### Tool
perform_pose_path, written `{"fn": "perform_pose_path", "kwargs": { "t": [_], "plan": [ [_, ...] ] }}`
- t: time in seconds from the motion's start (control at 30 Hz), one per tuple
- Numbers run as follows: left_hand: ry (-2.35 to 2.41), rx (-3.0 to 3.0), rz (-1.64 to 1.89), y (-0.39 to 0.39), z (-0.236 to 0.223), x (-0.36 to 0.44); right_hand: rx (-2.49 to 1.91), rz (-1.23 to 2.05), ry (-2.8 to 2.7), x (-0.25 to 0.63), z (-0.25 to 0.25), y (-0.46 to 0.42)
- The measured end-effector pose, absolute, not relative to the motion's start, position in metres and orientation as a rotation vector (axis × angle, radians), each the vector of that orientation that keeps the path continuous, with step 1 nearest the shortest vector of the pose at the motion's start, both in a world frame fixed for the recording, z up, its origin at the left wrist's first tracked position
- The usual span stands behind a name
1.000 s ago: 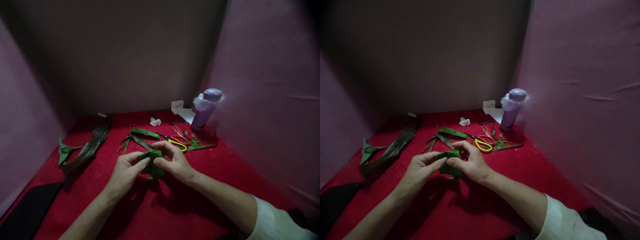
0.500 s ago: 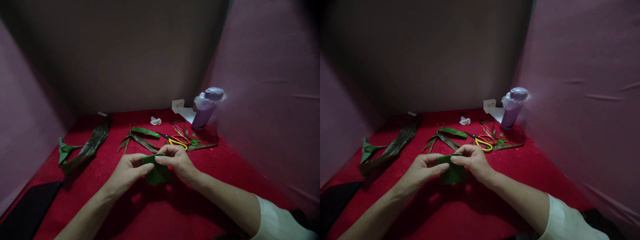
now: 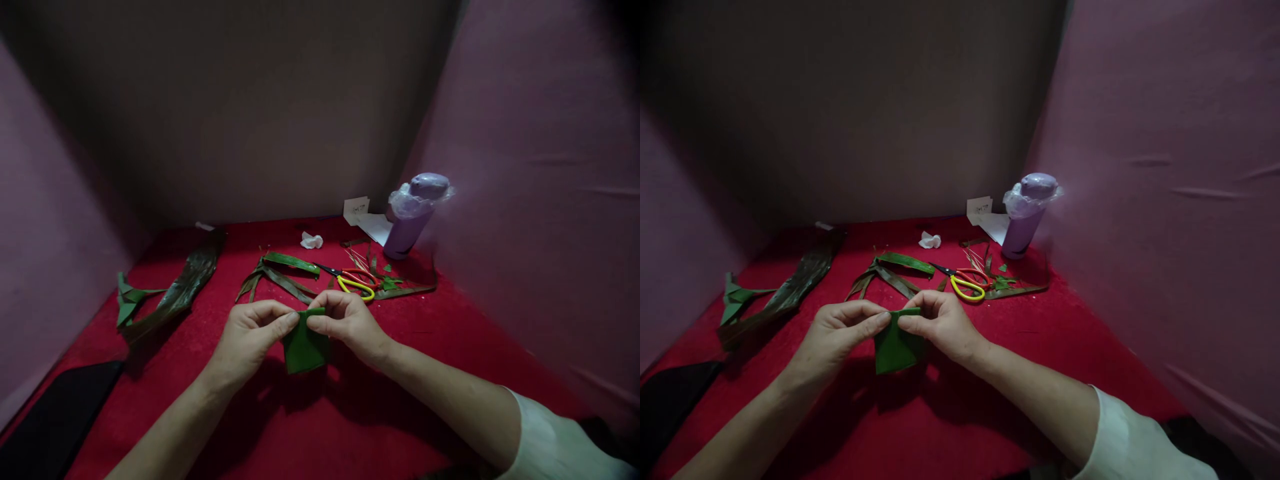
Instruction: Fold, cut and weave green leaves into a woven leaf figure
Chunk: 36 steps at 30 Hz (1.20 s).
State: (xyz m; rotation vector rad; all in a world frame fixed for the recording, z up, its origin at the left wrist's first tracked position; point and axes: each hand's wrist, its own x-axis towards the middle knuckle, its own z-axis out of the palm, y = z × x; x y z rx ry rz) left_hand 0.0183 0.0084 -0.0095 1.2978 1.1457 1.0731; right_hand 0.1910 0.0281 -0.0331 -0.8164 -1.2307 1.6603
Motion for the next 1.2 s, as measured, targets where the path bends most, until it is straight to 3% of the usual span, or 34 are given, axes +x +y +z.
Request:
{"fn": "perform_pose_path", "kwargs": {
  "t": [1.2],
  "plan": [
    [1.076, 1.074, 0.957, 0.012, -0.020, 0.021, -0.927, 1.424, -1.335, 0.187, -0.037, 0.030]
  ]
}}
